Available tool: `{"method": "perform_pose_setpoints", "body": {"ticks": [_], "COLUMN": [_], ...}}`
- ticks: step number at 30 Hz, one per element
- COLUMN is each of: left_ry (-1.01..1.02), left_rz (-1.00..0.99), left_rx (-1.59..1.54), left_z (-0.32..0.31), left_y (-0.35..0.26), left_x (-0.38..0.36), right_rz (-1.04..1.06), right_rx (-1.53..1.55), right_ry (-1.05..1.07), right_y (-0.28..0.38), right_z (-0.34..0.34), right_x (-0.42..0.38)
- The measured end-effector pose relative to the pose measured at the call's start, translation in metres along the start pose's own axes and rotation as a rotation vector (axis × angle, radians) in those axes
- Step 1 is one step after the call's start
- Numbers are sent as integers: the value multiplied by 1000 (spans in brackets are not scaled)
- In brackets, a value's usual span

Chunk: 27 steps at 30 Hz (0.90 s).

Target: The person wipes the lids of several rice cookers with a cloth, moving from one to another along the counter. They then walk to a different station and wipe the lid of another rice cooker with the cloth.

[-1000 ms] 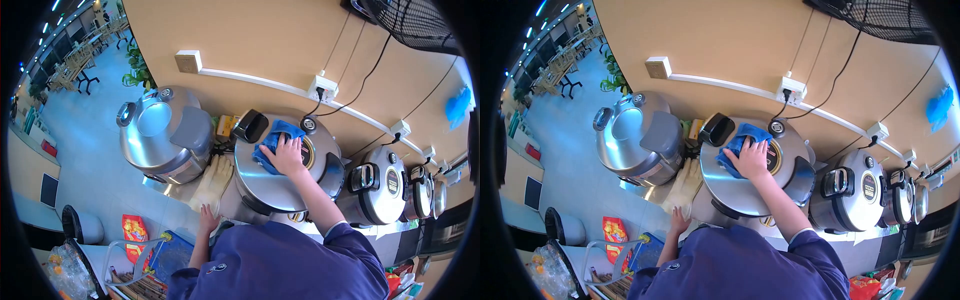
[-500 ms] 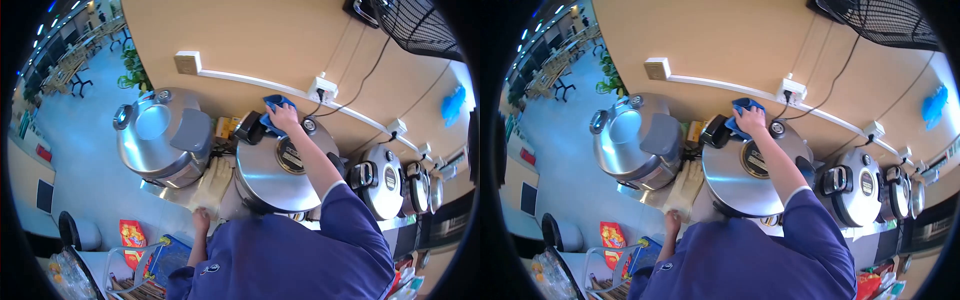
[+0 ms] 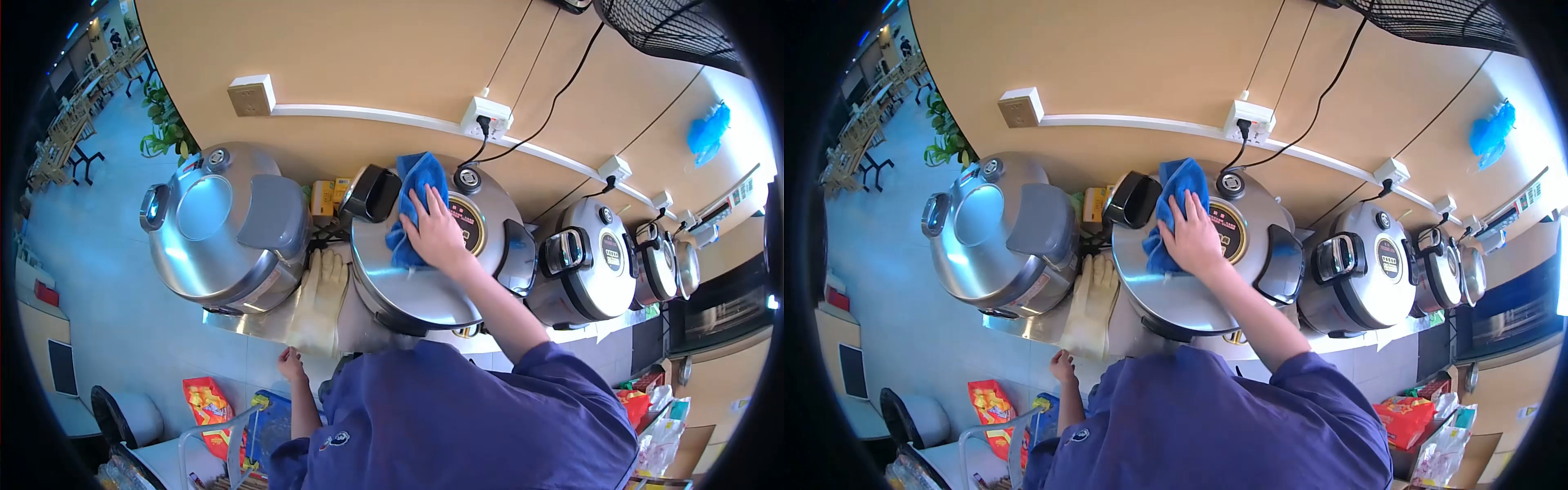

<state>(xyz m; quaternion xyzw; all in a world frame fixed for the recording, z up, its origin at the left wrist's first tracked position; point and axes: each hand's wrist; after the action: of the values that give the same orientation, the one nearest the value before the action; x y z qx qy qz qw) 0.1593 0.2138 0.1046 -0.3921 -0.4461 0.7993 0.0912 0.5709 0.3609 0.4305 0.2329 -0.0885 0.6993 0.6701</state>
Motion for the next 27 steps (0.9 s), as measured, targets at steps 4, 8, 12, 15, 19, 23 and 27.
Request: {"method": "perform_pose_setpoints", "body": {"ticks": [4,8,12,15,19,23,27], "left_ry": [32,28,37,22,64,107,81], "left_rz": [111,154,175,205,232,173,131], "left_rx": [-41,-35,-33,-3,-45,-80,-53], "left_z": [6,5,6,6,10,10,7], "left_y": [-9,-17,-16,-17,-20,-10,-13], "left_x": [-6,-8,-7,-8,-13,-4,-4], "right_rz": [-36,53,169,261,299,253,266], "right_rx": [44,33,60,131,191,194,248], "right_ry": [62,94,135,176,63,83,27], "right_y": [33,55,75,83,92,95,94], "right_z": [37,47,46,36,6,-9,-5], "right_x": [-43,-69,-65,-47,-23,-13,-25]}}
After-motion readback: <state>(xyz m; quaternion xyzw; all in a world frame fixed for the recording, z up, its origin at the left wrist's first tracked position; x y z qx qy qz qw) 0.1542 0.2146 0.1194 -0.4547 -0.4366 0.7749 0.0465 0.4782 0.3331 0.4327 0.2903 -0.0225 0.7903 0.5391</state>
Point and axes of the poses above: each hand's wrist, its own x-axis towards the middle knuckle, its own z-axis out of the back of the hand, y = z × x, and after that the axes turned 8 degrees about -y, right-handed
